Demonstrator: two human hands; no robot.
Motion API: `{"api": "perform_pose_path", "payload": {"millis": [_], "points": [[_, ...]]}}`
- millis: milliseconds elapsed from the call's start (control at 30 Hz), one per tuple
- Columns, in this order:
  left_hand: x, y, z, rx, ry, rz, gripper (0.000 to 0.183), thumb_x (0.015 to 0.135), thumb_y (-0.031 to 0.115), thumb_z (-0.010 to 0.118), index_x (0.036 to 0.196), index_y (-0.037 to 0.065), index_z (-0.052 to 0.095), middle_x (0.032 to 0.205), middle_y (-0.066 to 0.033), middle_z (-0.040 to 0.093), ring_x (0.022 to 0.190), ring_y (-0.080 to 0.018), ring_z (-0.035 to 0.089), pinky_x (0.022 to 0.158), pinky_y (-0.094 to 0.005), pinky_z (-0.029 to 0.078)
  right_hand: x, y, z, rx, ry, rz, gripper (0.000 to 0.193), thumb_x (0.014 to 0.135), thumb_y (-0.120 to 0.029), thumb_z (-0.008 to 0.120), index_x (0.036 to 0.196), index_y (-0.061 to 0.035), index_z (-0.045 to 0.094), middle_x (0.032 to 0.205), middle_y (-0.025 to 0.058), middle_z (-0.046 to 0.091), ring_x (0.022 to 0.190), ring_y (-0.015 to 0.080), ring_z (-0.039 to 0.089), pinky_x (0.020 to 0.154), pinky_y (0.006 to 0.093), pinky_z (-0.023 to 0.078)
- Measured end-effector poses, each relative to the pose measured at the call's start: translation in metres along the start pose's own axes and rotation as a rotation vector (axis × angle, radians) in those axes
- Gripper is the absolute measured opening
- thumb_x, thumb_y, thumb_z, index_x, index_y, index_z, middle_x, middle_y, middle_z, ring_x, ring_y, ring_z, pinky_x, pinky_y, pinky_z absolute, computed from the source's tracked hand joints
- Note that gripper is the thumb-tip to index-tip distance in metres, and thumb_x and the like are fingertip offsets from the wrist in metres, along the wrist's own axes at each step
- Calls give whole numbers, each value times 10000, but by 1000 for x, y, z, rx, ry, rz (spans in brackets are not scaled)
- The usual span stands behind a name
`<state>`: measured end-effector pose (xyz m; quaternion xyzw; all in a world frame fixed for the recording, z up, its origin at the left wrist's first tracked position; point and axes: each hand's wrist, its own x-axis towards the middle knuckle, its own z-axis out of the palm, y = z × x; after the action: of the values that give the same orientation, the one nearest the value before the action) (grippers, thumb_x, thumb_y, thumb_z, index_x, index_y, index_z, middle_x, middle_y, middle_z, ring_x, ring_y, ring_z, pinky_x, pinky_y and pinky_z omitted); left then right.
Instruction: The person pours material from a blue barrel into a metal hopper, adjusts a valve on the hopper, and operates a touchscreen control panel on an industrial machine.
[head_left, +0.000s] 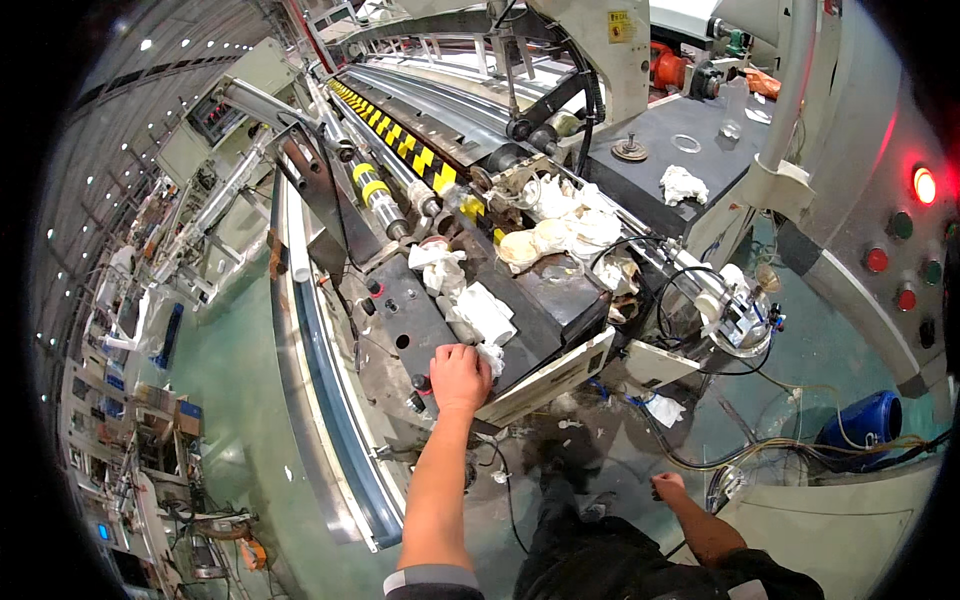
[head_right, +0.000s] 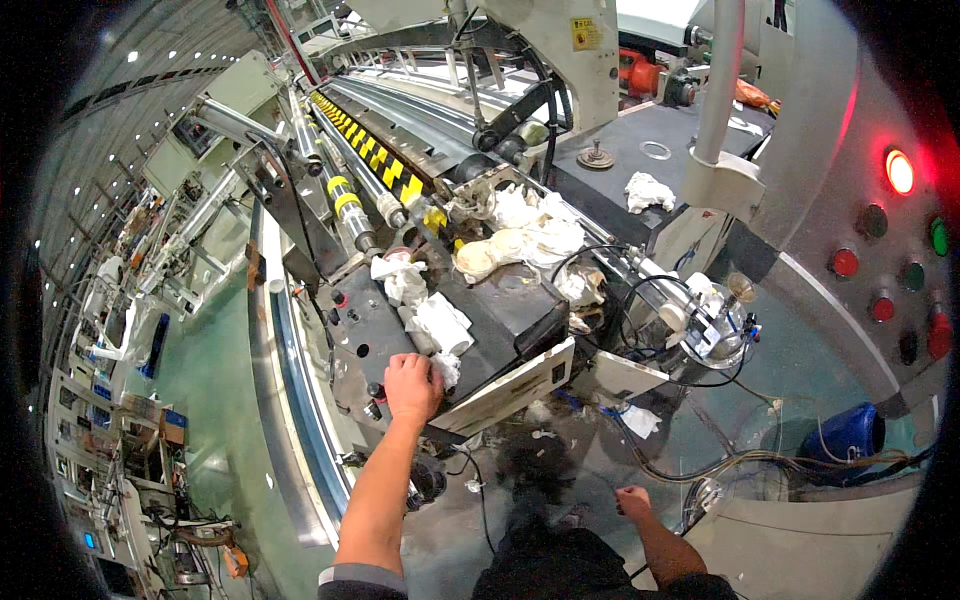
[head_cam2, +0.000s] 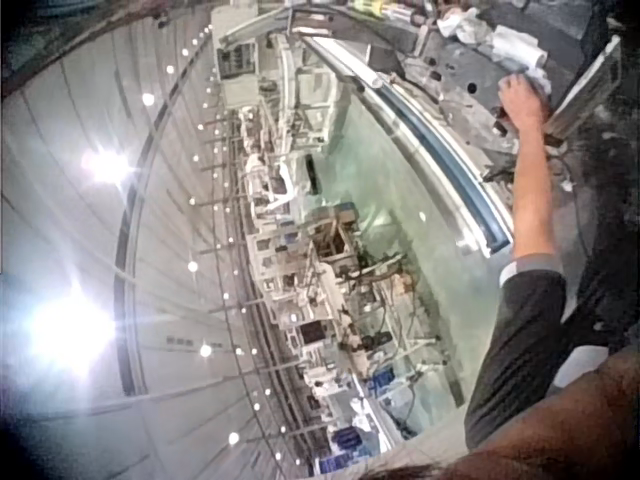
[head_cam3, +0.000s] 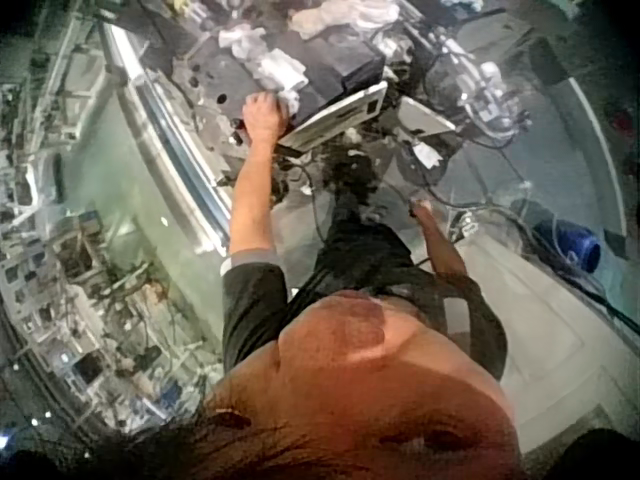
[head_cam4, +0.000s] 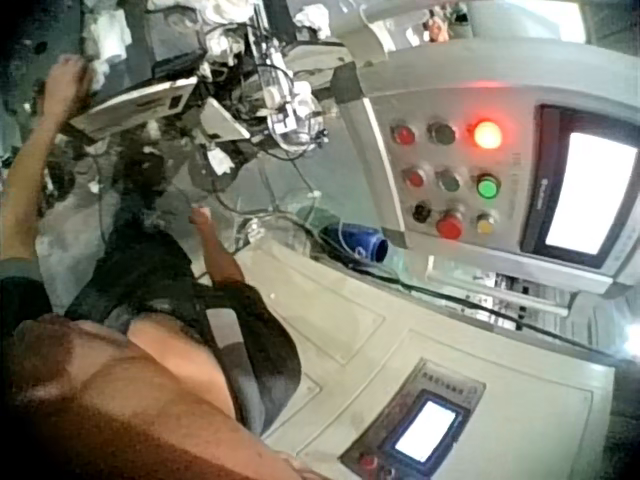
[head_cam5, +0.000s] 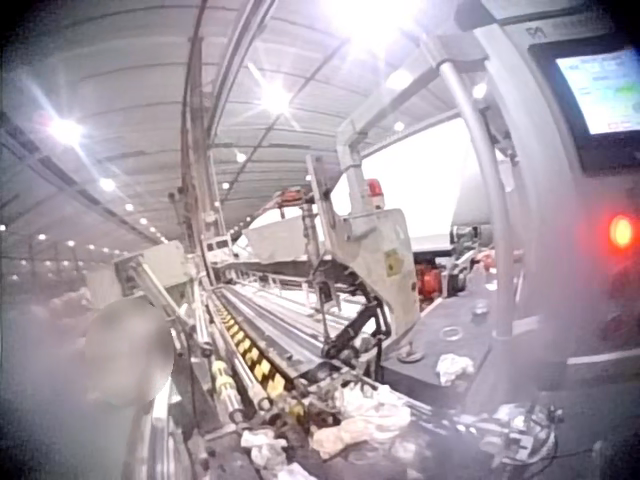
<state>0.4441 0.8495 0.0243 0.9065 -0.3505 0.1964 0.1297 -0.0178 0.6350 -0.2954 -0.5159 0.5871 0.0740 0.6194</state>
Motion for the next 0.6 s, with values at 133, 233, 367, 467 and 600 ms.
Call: {"api": "perform_pose_path", "payload": {"millis": [133, 233, 367, 467, 600], "points": [[34, 47, 25, -129, 38, 71, 142, 744, 191, 700, 834, 86, 666, 954, -71, 662, 998, -307, 573, 812, -435, 467, 52, 71, -44, 470, -209, 97, 251, 889, -246, 722, 895, 1, 681, 777, 119, 676, 654, 247, 657, 592, 457, 554], [8, 10, 8, -30, 39, 28, 109, 763, 198, 677, 803, 97, 662, 933, -51, 662, 987, -282, 573, 792, -429, 458, 13, 58, 22, 47, -206, -11, 208, 905, -212, 700, 913, -6, 670, 798, 117, 666, 596, 253, 609, 545, 443, 503], [25, 27, 12, -95, 61, 60, 124, 749, 194, 689, 809, 89, 659, 921, -55, 651, 984, -288, 570, 794, -432, 461, 24, 79, 4, 313, -310, -48, 169, 904, -169, 680, 902, -1, 668, 729, 86, 623, 550, 210, 574, 493, 351, 469], [15, 17, 13, -96, 33, 48, 146, 742, 189, 699, 824, 74, 662, 918, -63, 645, 983, -295, 570, 796, -427, 464, 4, 56, 5, 272, -250, 46, 159, 888, -164, 706, 881, -12, 660, 721, 84, 624, 580, 210, 612, 513, 356, 499], [10, 10, 14, -91, 47, 20, 142, 755, 207, 686, 825, 87, 657, 920, -53, 645, 997, -280, 563, 801, -421, 459, -16, 19, -6, 52, -137, 112, 191, 865, -159, 743, 924, -14, 633, 772, 88, 633, 621, 225, 636, 535, 376, 518]]}}
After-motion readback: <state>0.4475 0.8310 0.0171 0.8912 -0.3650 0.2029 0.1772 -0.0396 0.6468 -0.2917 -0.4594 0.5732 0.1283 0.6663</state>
